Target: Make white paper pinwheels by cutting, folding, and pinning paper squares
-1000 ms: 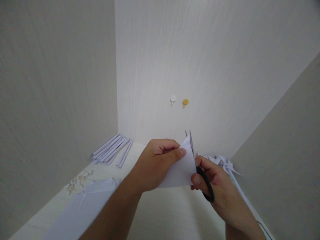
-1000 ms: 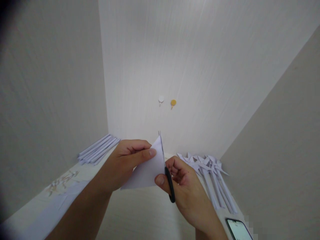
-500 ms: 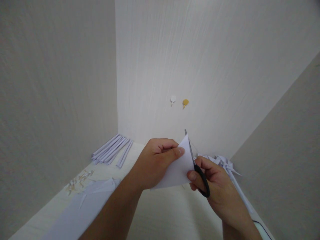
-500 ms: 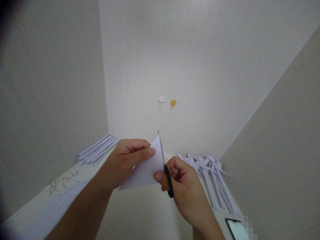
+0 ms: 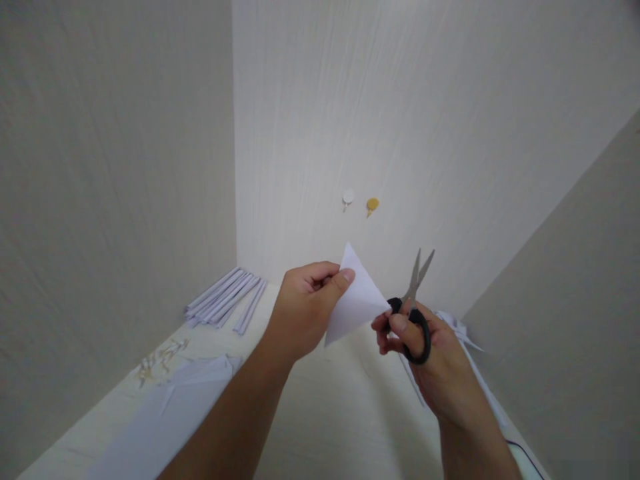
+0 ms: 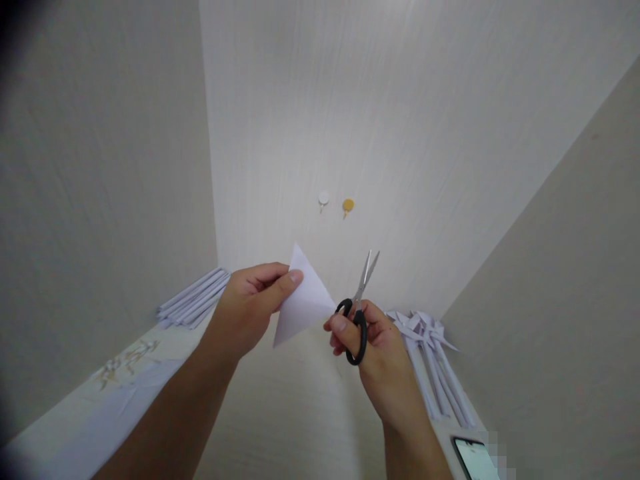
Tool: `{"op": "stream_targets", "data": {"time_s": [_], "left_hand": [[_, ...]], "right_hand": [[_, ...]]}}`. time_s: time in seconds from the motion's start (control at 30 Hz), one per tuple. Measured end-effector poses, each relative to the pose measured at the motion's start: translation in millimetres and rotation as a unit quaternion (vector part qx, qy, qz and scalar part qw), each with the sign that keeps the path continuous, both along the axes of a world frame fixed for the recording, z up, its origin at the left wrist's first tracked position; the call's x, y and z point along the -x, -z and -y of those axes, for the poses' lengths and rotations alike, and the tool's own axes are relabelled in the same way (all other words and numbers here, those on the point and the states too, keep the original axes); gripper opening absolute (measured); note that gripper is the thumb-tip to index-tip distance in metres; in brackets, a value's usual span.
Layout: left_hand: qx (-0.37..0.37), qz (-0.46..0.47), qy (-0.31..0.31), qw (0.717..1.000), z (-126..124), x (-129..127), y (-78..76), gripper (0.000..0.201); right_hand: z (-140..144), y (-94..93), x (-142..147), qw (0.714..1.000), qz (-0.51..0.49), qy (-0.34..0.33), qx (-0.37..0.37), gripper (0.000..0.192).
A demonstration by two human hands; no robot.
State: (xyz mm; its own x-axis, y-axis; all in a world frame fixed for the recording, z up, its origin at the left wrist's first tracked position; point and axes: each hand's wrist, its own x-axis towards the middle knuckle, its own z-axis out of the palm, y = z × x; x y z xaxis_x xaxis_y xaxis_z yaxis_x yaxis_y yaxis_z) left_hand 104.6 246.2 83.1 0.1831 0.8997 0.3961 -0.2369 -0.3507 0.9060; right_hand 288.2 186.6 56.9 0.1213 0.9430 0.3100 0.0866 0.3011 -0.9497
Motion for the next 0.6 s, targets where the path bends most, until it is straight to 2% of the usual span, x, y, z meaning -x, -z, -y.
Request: {"op": "stream_targets", "data": {"time_s": [0.13,0.3,0.43,0.6], "left_hand": [[-0.018,-0.013,0.019,1.0,-0.4,0.3,-1.6,0.027],[-0.005,-0.026,0.033,0.999,2.3,1.8,-5.4,0.031],[0.008,-0.022,0.046,0.999,1.9,0.4,-5.3,0.031],[0.032,-0.013,0.114,0.993,1.9,-1.6,-3.2,0.027]], "right_hand": [[-2.1,0.9,1.7,0.999,-0.031,0.01,-0.009,0.033],[-2.1,1.3,5.4,0.998,-0.019,0.061,-0.015,0.034],[-1.8,2.6,7.2,0.997,-0.031,0.067,-0.021,0.032],[-3.6,7.3,4.7,0.994,-0.076,0.051,-0.053,0.026]]}}
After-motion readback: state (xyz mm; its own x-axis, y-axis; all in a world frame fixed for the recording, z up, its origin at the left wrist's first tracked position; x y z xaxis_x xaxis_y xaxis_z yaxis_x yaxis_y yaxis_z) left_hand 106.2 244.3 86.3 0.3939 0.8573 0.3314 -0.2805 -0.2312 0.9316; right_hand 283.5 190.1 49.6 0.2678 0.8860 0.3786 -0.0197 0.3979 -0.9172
